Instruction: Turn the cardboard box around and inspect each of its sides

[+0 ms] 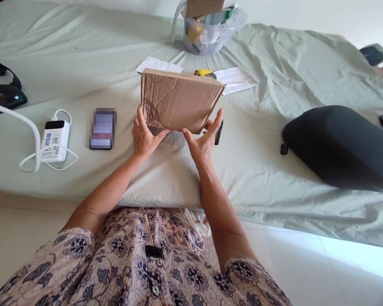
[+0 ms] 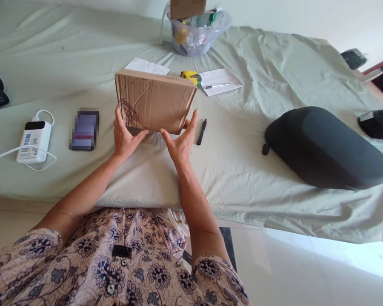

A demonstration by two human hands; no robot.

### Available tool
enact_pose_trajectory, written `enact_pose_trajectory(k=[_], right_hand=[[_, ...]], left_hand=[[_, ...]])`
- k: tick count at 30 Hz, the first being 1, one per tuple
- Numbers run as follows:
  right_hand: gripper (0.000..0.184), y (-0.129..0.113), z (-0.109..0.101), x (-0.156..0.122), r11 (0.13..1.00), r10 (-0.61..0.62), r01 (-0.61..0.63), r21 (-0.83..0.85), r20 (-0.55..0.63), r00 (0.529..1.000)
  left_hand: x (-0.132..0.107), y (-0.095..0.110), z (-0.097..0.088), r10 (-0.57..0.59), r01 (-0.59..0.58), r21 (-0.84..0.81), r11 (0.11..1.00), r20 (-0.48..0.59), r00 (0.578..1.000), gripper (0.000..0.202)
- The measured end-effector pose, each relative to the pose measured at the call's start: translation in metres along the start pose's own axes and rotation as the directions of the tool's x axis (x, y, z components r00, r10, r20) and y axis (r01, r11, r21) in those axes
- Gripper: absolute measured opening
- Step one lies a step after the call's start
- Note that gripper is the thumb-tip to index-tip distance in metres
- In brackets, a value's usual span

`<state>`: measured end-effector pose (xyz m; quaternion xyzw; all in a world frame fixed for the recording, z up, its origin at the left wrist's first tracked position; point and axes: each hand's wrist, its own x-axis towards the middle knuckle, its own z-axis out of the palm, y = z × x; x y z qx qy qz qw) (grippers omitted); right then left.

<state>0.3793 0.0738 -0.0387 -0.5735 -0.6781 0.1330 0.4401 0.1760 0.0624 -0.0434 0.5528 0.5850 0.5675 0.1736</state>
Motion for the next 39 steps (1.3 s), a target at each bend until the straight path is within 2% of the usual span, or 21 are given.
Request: enact_pose_trajectory(k=[2,6,12,15,17,20,24,26,30,33,39], right_hand=[[0.103,-0.006,0.000,-0.002,0.999,-0.005,0.003,-0.054,-0.032,0.999],[0.111,-0.020,0.000,-0.007,0.994,0.061,-0.067,-0.089,-0.059,0.996],[0.107,-0.026,0.002,-0.010,0.990,0.100,-0.109,-0.090,-0.103,0.990],[0.109,-0.022,0.004,-0.009,0.989,0.092,-0.104,-0.108,-0.110,0.990],[0.108,-0.017,0.004,-0.007,0.991,0.045,-0.059,-0.120,-0.116,0.992],[0.102,-0.009,0.003,-0.002,0.998,-0.002,-0.005,-0.057,-0.109,0.994],[0.093,0.002,-0.002,0.003,0.986,0.079,-0.075,0.146,-0.018,0.997],[0.084,0.005,-0.005,0.004,0.977,0.094,-0.093,0.191,0.003,0.996],[0.065,0.008,-0.010,0.007,0.988,0.086,-0.069,0.140,-0.121,0.989],[0.063,0.012,-0.011,0.010,0.986,0.098,-0.076,0.148,-0.146,0.984],[0.066,0.038,-0.003,0.019,0.945,0.126,-0.095,0.313,-0.080,0.989]], left_hand=[[-0.004,0.008,0.002,-0.002,0.002,-0.030,1.000,-0.017,1.000,0.120],[-0.009,0.019,0.006,-0.033,0.032,-0.030,0.999,-0.038,0.999,0.118],[-0.013,0.021,0.013,-0.082,0.084,0.014,0.996,-0.103,0.991,0.106],[-0.013,0.018,0.015,-0.085,0.088,0.017,0.996,-0.127,0.988,0.104],[-0.012,0.016,0.014,-0.074,0.077,0.011,0.997,-0.137,0.988,0.102],[-0.009,0.014,0.011,-0.055,0.054,-0.015,0.998,-0.141,0.989,0.094],[-0.005,0.014,0.003,-0.043,0.037,-0.050,0.998,-0.138,0.990,0.079],[-0.003,0.014,-0.001,-0.042,0.033,-0.065,0.997,-0.136,0.990,0.074],[0.001,0.010,-0.005,-0.052,0.037,-0.114,0.993,-0.128,0.990,0.062],[0.003,0.005,-0.006,-0.077,0.060,-0.131,0.990,-0.126,0.989,0.053],[0.006,-0.006,-0.006,-0.040,0.033,-0.063,0.997,-0.105,0.994,0.041]])
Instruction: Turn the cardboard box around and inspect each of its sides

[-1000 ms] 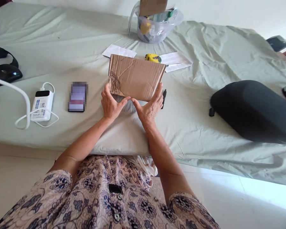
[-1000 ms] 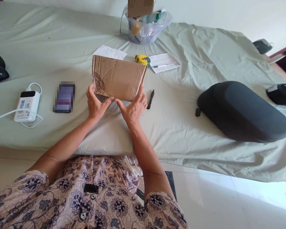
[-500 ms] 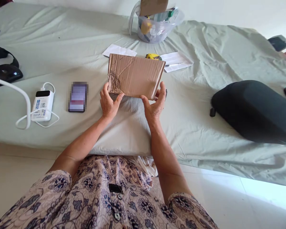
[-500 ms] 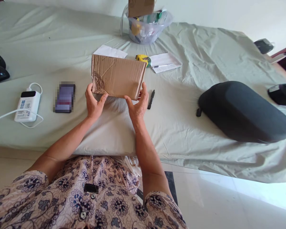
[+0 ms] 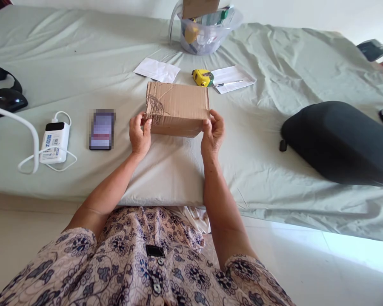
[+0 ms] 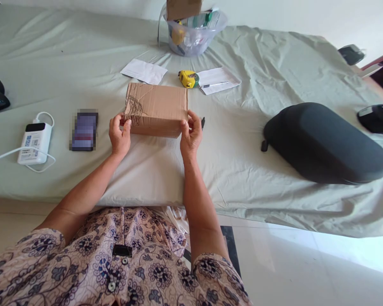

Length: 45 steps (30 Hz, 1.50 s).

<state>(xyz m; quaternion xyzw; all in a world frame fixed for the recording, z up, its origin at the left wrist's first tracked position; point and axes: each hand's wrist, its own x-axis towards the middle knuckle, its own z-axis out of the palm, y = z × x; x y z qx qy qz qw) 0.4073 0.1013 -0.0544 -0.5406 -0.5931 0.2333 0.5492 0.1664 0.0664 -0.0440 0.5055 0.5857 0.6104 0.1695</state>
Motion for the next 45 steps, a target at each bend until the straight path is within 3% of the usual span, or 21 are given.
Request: enact_pose_trajectory(k=[7,12,16,20,23,26,31,34,38,45], right_hand=[[0.049,0.019,0.000,0.009,0.989,-0.020,0.011,0.147,0.060,0.998],[0.036,0.013,-0.001,0.003,0.987,0.115,-0.100,-0.129,0.116,0.987],[0.027,0.005,0.001,-0.004,0.904,0.184,-0.111,-0.413,0.142,0.973],[0.015,0.004,0.004,-0.007,0.867,0.185,-0.109,-0.486,0.111,0.976],[0.023,0.007,0.007,-0.006,0.903,0.130,-0.074,-0.423,0.105,0.986],[0.040,0.005,0.010,-0.008,0.931,0.027,-0.001,-0.366,0.066,0.997],[0.085,-0.005,0.021,-0.021,0.910,-0.083,0.058,-0.410,-0.044,0.996],[0.098,-0.009,0.026,-0.027,0.900,-0.108,0.069,-0.431,-0.065,0.992],[0.097,-0.010,0.027,-0.028,0.917,-0.159,0.121,-0.381,-0.071,0.985],[0.061,-0.011,0.018,-0.017,0.955,-0.272,0.253,-0.155,-0.120,0.955]], left_hand=[[0.006,-0.007,-0.002,0.029,-0.036,0.261,0.965,0.032,0.999,0.022],[0.012,-0.010,-0.005,-0.054,0.021,0.379,0.925,0.078,0.995,0.018],[0.012,-0.008,-0.007,-0.117,0.024,0.525,0.851,0.146,0.982,0.020],[0.010,-0.004,-0.008,-0.175,0.037,0.643,0.765,0.152,0.973,0.024],[0.010,-0.007,-0.007,-0.144,0.035,0.598,0.800,0.135,0.980,0.023],[0.009,-0.012,-0.005,-0.042,-0.010,0.477,0.879,0.099,0.994,0.029],[-0.002,-0.011,0.005,0.023,-0.038,0.377,0.925,0.044,0.999,0.066],[-0.008,-0.006,0.009,0.024,-0.033,0.366,0.930,0.027,0.999,0.090],[-0.009,-0.005,0.010,0.039,-0.048,0.350,0.935,0.031,0.999,0.105],[0.002,-0.007,-0.001,0.138,-0.128,0.290,0.948,-0.012,0.990,0.093]])
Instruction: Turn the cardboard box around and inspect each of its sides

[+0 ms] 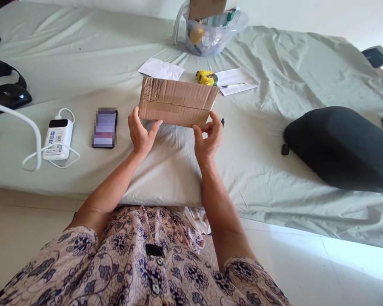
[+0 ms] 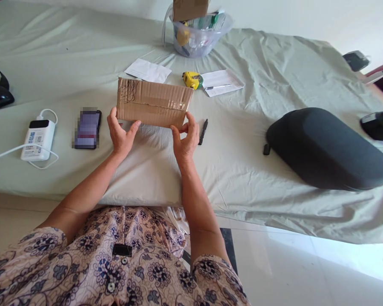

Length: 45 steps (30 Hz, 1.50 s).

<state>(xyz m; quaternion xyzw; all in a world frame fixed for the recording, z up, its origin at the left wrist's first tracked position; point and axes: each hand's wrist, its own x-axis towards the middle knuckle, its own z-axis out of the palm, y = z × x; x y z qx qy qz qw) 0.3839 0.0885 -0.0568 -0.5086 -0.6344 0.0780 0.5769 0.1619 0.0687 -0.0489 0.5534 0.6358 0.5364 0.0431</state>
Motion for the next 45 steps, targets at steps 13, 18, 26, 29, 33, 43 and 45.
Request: enact_pose_trajectory(k=[13,18,26,29,33,43,45], right_hand=[[0.062,-0.002,-0.021,0.014,0.995,0.001,-0.012,-0.099,-0.117,0.993],[0.063,0.007,-0.017,0.017,0.997,0.034,-0.036,-0.065,-0.043,0.999],[0.031,0.028,-0.010,0.021,0.971,0.187,-0.205,0.120,0.146,0.971],[0.021,0.026,-0.011,0.017,0.939,0.329,-0.343,-0.002,0.285,0.900],[0.012,0.018,-0.013,0.011,0.900,0.418,-0.343,-0.270,0.309,0.854],[0.017,0.015,-0.008,0.005,0.922,0.342,-0.244,-0.299,0.337,0.877],[0.032,0.008,-0.004,0.001,0.920,0.341,-0.242,-0.309,0.325,0.882]], left_hand=[[0.010,0.019,-0.020,0.042,-0.043,-0.014,0.999,-0.086,0.995,0.068],[0.009,0.006,-0.011,-0.032,0.030,-0.046,0.998,-0.045,0.998,0.065],[0.010,-0.018,0.000,-0.141,0.142,-0.004,0.990,0.076,0.987,0.023],[0.011,-0.020,-0.001,-0.174,0.173,0.019,0.985,0.102,0.979,0.013],[0.012,-0.021,-0.001,-0.192,0.183,0.075,0.980,0.129,0.973,0.007],[0.004,-0.015,0.006,-0.180,0.152,0.169,0.974,0.163,0.970,0.050],[0.001,-0.007,0.006,-0.163,0.137,0.178,0.974,0.140,0.977,0.075]])
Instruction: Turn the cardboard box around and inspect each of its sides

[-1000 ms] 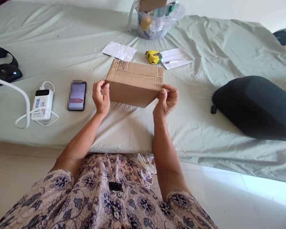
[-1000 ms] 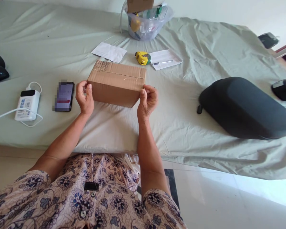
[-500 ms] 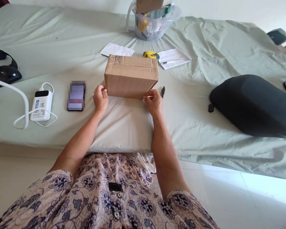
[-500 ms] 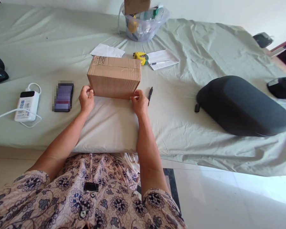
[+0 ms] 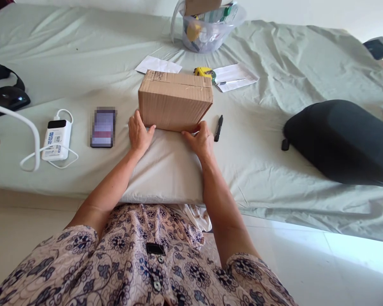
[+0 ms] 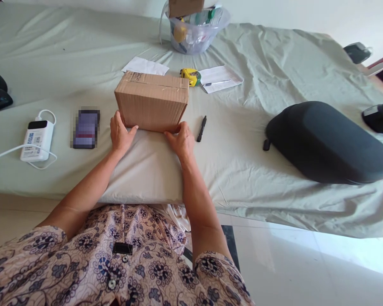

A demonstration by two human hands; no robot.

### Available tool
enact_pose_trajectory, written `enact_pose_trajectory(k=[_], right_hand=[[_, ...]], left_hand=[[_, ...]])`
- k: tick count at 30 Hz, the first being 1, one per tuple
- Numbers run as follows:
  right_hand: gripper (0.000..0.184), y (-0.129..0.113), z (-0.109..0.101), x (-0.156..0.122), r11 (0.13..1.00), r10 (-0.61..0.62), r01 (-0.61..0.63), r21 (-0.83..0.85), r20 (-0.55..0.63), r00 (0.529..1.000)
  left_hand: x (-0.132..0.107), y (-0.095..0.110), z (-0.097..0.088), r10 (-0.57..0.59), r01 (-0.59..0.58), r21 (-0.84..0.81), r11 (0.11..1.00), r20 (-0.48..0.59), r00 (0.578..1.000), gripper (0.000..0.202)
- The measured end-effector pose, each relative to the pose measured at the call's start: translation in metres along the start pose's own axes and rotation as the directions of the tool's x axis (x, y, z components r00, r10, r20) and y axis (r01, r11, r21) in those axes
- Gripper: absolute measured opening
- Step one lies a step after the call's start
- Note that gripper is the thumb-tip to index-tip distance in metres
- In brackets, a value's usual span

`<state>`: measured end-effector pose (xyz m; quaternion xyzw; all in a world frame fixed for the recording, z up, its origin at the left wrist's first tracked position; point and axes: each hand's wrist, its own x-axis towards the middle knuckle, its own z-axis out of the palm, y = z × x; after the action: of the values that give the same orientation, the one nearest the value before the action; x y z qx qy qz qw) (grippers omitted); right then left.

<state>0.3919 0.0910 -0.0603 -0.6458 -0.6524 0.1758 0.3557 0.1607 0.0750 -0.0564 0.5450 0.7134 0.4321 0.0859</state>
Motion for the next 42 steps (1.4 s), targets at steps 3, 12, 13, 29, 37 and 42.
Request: enact_pose_trajectory(k=[3,12,13,29,37,42], right_hand=[[0.050,-0.012,0.008,-0.008,1.000,0.003,-0.005,-0.021,-0.073,0.997],[0.040,-0.020,0.010,-0.015,0.989,-0.148,0.149,0.016,-0.031,0.988],[0.039,-0.021,0.008,-0.015,0.986,-0.164,0.164,0.032,-0.006,0.986],[0.041,-0.038,-0.001,-0.028,0.935,-0.340,0.345,0.078,-0.074,0.938],[0.089,-0.018,-0.013,0.009,0.918,-0.352,0.394,0.038,-0.379,0.856],[0.084,-0.039,0.000,0.001,0.878,-0.439,0.477,0.052,-0.313,0.842]], left_hand=[[-0.006,0.009,-0.001,0.033,-0.033,-0.001,0.999,-0.027,0.999,0.099],[0.000,-0.002,-0.001,0.060,-0.062,-0.030,0.998,-0.046,0.997,0.119],[0.003,-0.004,-0.001,0.072,-0.074,-0.050,0.996,-0.032,0.997,0.117],[-0.006,0.004,0.000,0.276,-0.226,-0.186,0.956,0.316,0.908,0.079],[-0.016,0.022,0.004,0.495,-0.413,-0.359,0.837,0.176,0.851,0.082],[-0.021,0.025,0.009,0.590,-0.531,-0.340,0.776,0.092,0.802,0.075]])
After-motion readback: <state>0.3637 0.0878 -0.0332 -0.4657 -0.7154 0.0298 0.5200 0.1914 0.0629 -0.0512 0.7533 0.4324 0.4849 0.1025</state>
